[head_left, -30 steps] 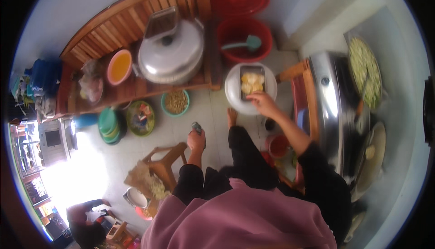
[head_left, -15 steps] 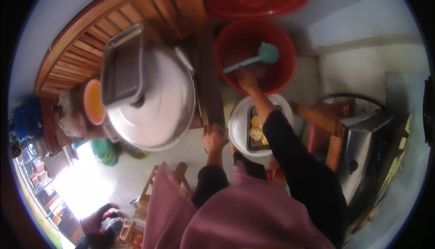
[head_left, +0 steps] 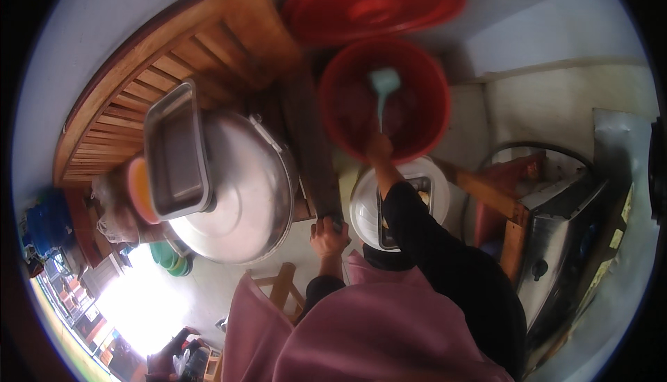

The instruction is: The person stirs mixed vegetables in a wok on a gas stove, then transfers the cooked vegetables into a metal tray. The tray is carried and placed on a display counter alongside other prepared food trays.

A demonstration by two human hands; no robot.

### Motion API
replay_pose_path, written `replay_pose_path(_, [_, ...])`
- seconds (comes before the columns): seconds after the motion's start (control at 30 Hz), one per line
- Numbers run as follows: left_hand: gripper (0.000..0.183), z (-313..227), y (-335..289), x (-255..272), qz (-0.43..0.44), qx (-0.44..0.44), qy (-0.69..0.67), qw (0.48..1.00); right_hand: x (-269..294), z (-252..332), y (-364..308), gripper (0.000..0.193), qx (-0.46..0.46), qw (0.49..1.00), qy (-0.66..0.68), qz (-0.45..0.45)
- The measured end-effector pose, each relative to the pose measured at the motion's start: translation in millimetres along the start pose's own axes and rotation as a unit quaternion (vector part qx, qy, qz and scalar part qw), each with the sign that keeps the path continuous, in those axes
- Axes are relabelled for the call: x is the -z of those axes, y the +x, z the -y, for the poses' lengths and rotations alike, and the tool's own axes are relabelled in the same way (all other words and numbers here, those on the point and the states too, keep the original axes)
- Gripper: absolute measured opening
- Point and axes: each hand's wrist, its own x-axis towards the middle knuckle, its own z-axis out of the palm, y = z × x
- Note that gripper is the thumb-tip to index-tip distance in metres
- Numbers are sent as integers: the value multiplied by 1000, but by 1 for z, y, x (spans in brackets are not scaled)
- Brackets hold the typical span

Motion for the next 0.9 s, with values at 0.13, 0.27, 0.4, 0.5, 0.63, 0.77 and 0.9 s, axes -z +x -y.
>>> replay_pose_path(0.13, [28,-3,1,5,-4,-4,-1,1000,40,-24,-1,23,23,999,-28,22])
replay_pose_path(0.27, [29,-4,0,6,0,0,10,1000,76,-32,4,24,56,996,20,65])
replay_pose_path(0.4, [30,-3,-1,3,-2,-1,12,1000,105,-34,-9,23,50,994,86,43])
replay_pose_path(0.5, [33,-2,-2,3,-20,-6,-28,999,125,-47,-37,22,90,988,109,62])
replay_pose_path(0.63, [36,-7,0,10,13,3,15,1000,145,-58,-88,22,-16,964,265,-32])
replay_pose_path(0.77, [44,-1,4,20,70,-21,-4,997,186,-69,-135,21,-15,856,517,3])
replay_pose_path(0.9, [61,30,-8,40,128,-40,-135,982,248,-81,-193,19,-68,655,739,146])
